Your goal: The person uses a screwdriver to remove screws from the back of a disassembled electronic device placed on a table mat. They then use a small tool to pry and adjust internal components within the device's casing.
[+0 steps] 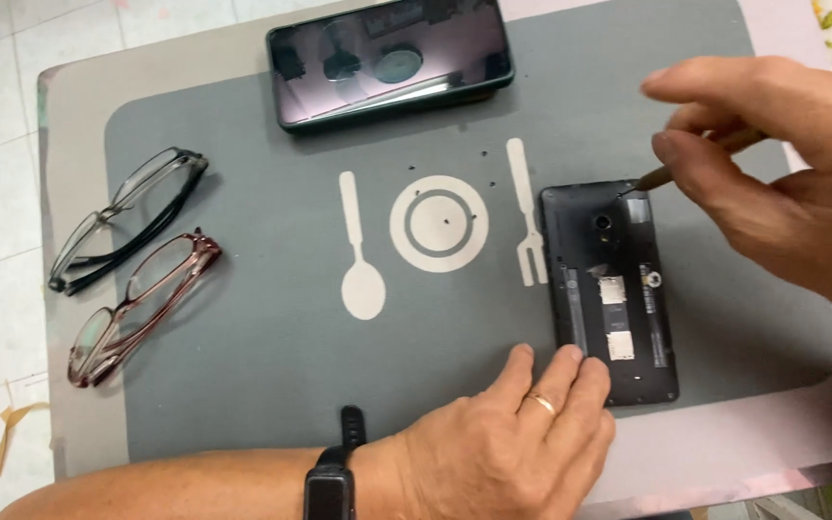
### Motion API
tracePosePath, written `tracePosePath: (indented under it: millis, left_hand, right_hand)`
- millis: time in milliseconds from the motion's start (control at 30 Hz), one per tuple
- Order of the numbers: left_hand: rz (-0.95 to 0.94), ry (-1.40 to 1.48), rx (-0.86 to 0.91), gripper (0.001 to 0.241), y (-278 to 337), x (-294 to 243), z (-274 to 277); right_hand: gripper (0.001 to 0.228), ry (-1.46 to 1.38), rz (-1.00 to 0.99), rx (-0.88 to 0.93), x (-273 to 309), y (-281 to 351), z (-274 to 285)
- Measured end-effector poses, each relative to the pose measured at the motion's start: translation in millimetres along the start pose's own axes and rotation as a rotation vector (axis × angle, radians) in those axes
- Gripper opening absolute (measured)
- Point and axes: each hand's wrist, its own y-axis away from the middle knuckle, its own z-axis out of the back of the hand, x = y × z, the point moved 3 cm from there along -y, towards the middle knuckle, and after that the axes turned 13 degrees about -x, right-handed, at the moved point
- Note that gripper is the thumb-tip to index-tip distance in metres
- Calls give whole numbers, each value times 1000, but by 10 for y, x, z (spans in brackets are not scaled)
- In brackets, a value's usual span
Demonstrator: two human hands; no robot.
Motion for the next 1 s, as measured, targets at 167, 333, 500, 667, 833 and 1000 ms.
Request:
tracePosePath:
  millis: [167,333,500,667,833,1000]
  left_hand:
    - [23,24,21,24,-15,5,32]
    - [22,-16,86,23,21,-92,49]
    - [4,-125,77,15,81,-181,-10]
    - [-30,-78,151,19,128,-170,-10]
    - [-17,-77,163,21,49,-141,44]
    - [-38,-127,148,17,85,-168,13]
  right_hand:
    - [40,33,-109,96,-6,-11,57]
    - [21,164,16,-23,-251,143,55]
    - [12,294,87,-42,-141,118,80]
    - [44,-5,121,-15,82,-31,26]
    - [53,27,88,34,33,-19,98]
    - [17,234,156,-43,-119,67,112]
